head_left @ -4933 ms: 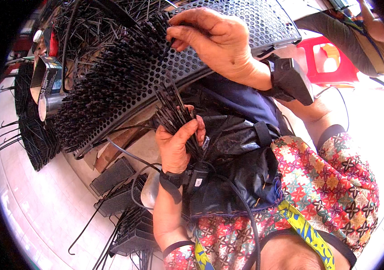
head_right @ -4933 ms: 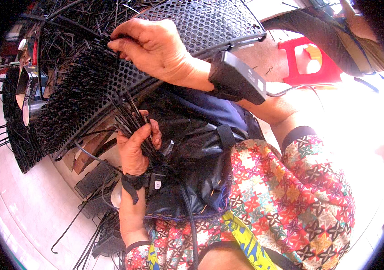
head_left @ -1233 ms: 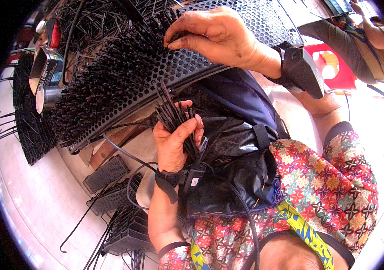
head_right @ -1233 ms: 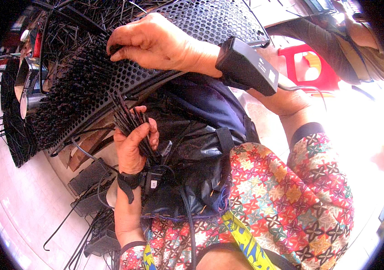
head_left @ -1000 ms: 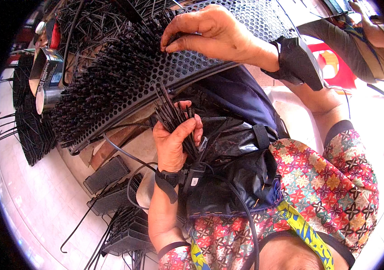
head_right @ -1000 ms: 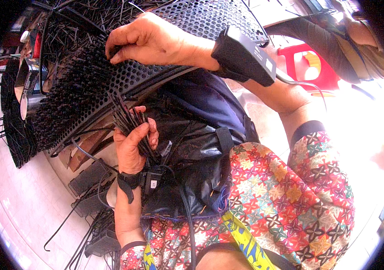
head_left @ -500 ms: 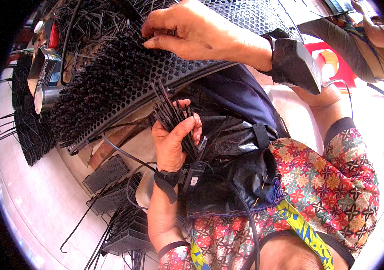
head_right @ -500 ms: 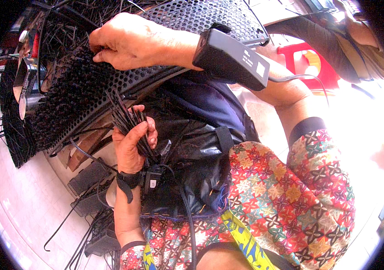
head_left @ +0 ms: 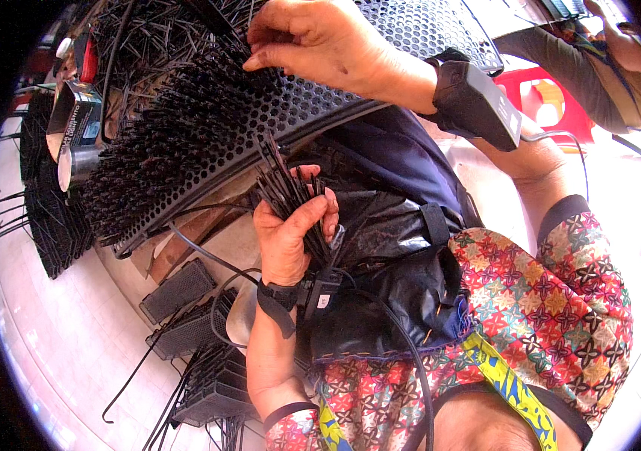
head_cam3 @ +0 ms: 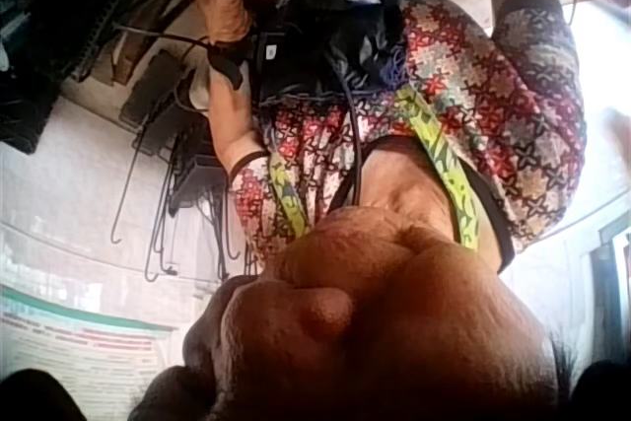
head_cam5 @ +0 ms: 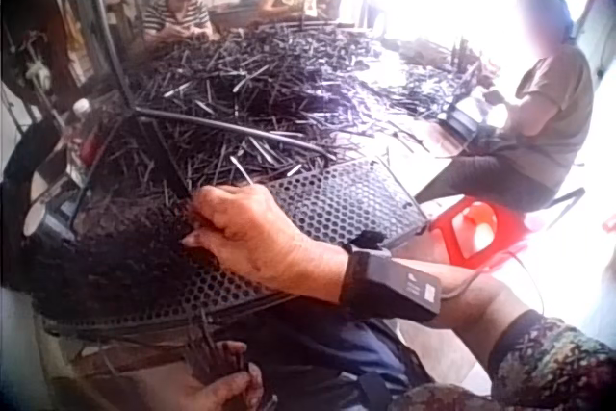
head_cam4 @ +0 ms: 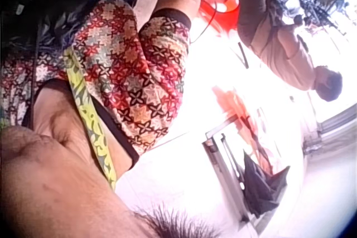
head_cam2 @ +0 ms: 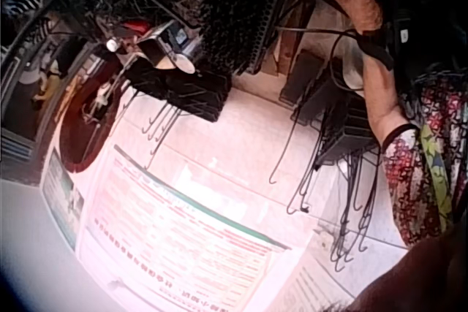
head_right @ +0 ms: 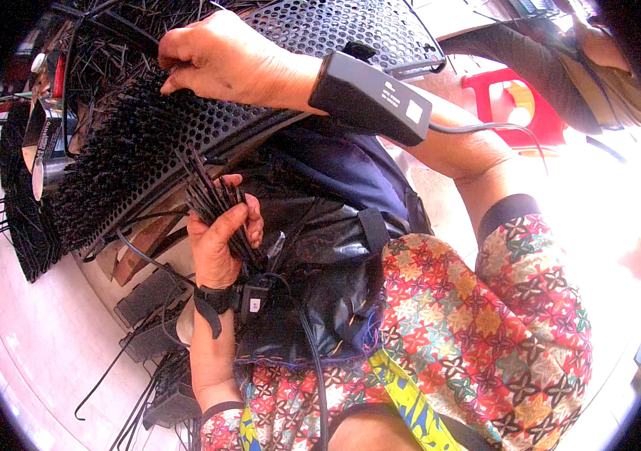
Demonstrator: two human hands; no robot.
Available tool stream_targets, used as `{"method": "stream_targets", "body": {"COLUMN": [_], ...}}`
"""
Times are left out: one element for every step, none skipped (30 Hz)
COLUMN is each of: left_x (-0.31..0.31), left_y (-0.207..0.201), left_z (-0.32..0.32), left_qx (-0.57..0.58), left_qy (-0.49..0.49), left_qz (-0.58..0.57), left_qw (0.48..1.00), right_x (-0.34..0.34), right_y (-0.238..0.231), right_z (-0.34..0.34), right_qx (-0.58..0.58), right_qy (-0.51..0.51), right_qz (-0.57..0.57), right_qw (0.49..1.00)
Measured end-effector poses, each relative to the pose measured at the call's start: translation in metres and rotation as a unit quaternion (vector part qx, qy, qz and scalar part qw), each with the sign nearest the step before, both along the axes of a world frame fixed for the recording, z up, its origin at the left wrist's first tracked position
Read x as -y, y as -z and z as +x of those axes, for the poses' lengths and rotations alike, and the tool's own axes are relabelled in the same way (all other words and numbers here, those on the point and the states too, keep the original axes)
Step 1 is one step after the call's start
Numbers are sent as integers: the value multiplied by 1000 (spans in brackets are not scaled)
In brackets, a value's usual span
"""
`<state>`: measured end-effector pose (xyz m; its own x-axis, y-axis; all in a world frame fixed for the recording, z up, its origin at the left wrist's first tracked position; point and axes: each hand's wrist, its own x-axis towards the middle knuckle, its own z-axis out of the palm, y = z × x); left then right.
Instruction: The person inserts black plastic hanger pieces one by one into the holes of a metal grid plate to assemble them.
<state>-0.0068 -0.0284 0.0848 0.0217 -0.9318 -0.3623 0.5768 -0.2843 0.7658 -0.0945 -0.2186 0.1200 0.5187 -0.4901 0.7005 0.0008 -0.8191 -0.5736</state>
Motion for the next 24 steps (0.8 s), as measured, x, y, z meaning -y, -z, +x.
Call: {"method": "stream_targets", "body": {"left_x": [0, 1, 0, -1, -1, -1, 0, 0, 0, -1, -1, -1, -1, -1, 1, 0, -1, -1, 0, -1, -2, -3, -4, -3], "left_y": [-1, -1, -1, -1, 0, 0, 0, 0, 0, -1, -1, -1, 0, 0, -3, -3, -2, -5, -8, -10, -10, -10, -8, -7], "left_z": [-1, -2, -2, -2, -1, -1, -2, -2, -1, -1, -1, -1, -1, -2, -5, -4, -2, -1, -1, 0, 0, 0, 0, 0], "left_qx": [1, 0, 0, 0, 3, 3, 3, 6, 10, 14, 17, 18, 19, 9, -3, -10, -23, -36, -52, -47, -42, -36, -45, -59], "left_qy": [1, 1, -1, -3, -5, -5, -6, -3, -4, -5, -7, -8, -9, -8, -4, -7, -5, -1, 6, 18, 30, 42, 55, 78], "left_qz": [2, 0, 0, 0, 4, 6, 8, 5, 3, 0, 2, 4, 5, 3, -3, -3, -5, -7, -13, -14, -13, -11, -34, -43], "left_qw": [1000, 1000, 1000, 1000, 1000, 1000, 1000, 1000, 1000, 1000, 1000, 1000, 1000, 1000, 1000, 1000, 1000, 999, 999, 999, 999, 998, 997, 994], "right_x": [3, 6, 3, 4, 5, 5, -4, -1, -1, -2, -3, -6, -9, -14, -22, -33, -46, -57, -69, -79, -81, -80, -78, -75], "right_y": [1, 2, 2, 4, 7, 7, 1, 6, 7, 8, 11, 15, 18, 21, 18, 18, 16, 13, 7, -1, -7, -9, -9, -11], "right_z": [-2, -3, 0, 4, 6, 6, 2, 1, 1, 1, 0, -4, -8, -12, -19, -20, -23, -23, -24, -26, -27, -27, -28, -29], "right_qx": [3, 5, 18, 17, 16, 13, -27, -37, -33, -30, -38, -47, -56, -32, -10, 16, 18, 11, -30, -69, -102, -122, -140, -158], "right_qy": [-13, -25, 2, -2, -5, -8, 6, 11, 18, 24, 42, 59, 76, 94, 115, 130, 111, 77, 38, -2, -25, -58, -92, -122], "right_qz": [-21, -41, -72, -104, -135, -167, -149, -201, -223, -246, -252, -259, -266, -241, -218, -190, -117, -46, 71, 186, 283, 360, 435, 502], "right_qw": [1000, 999, 997, 994, 991, 986, 988, 979, 974, 969, 966, 963, 959, 966, 969, 973, 987, 996, 996, 980, 953, 923, 885, 841]}}
